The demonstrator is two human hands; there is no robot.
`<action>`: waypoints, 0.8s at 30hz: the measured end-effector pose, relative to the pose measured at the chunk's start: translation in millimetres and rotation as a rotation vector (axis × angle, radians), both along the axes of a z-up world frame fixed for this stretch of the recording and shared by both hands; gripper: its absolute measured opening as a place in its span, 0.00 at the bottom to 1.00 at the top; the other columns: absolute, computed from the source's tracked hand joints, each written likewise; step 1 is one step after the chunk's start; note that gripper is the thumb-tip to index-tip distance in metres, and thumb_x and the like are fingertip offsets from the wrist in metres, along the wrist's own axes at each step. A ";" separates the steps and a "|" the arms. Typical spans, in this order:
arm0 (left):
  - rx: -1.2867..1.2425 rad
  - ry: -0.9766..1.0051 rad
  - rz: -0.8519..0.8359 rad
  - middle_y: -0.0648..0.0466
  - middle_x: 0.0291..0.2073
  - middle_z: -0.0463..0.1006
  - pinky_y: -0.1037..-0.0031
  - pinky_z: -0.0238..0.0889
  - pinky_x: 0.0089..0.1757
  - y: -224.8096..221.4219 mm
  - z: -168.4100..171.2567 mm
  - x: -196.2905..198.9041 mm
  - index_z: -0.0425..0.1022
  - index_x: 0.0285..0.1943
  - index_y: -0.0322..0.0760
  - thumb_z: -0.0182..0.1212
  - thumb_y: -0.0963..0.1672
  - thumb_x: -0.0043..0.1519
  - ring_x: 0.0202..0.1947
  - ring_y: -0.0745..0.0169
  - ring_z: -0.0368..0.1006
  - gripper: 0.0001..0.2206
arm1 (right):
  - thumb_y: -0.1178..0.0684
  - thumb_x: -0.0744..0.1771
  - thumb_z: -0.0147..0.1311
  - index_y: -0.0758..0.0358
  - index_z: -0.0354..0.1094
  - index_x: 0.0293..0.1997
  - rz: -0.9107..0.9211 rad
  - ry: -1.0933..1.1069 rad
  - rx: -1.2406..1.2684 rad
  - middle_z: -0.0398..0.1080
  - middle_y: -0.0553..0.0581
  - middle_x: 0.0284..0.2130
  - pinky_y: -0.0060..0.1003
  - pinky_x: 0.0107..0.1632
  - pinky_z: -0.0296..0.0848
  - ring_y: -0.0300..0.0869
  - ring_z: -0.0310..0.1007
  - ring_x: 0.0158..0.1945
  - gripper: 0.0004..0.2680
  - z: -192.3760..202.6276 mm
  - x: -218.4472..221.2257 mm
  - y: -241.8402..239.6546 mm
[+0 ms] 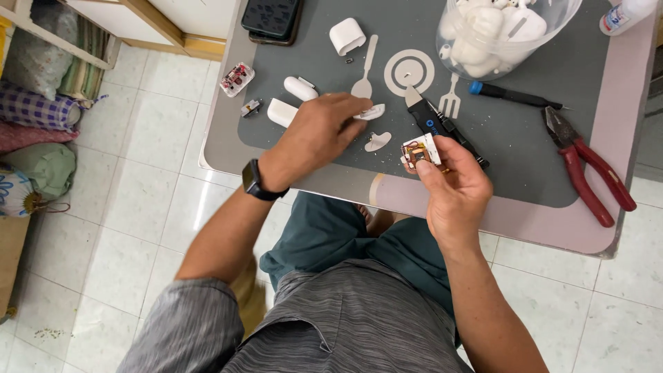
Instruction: Repairing an earbud charging case by carefully fitting internal components into the plastic housing
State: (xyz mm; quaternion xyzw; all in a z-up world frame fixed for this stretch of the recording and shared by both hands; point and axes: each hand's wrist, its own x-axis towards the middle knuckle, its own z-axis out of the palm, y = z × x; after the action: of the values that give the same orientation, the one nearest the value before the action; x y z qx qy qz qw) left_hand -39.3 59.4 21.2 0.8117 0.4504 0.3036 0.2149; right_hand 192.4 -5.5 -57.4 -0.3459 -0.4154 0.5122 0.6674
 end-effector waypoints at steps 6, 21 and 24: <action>-0.058 -0.458 0.051 0.46 0.40 0.81 0.70 0.75 0.39 -19.1 -1.2 8.7 0.80 0.57 0.37 0.67 0.36 0.62 0.39 0.58 0.78 0.14 | 0.68 0.66 0.58 0.78 0.65 0.59 0.024 -0.020 -0.034 0.73 0.74 0.46 0.43 0.46 0.85 0.53 0.79 0.48 0.15 8.9 -1.9 0.0; -0.017 -0.630 0.097 0.42 0.46 0.80 0.66 0.75 0.40 -37.6 -8.7 15.0 0.81 0.46 0.32 0.66 0.35 0.62 0.42 0.54 0.79 0.06 | 0.70 0.65 0.59 0.81 0.65 0.59 0.002 -0.066 -0.038 0.72 0.75 0.45 0.47 0.45 0.83 0.52 0.77 0.50 0.15 7.2 -0.8 -2.1; -0.073 -0.663 0.041 0.45 0.40 0.81 0.66 0.76 0.37 -37.5 -5.4 22.0 0.81 0.44 0.35 0.67 0.37 0.61 0.37 0.59 0.78 0.05 | 0.70 0.65 0.59 0.81 0.66 0.57 -0.004 -0.081 -0.056 0.73 0.73 0.44 0.45 0.45 0.83 0.51 0.77 0.49 0.15 8.4 -2.4 -3.6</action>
State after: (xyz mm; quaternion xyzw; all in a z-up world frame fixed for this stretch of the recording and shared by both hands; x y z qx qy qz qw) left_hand -17.3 21.8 15.8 0.6511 0.3829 0.5391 0.3726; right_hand 190.1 -9.1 -48.9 -0.3856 -0.4269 0.5080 0.6411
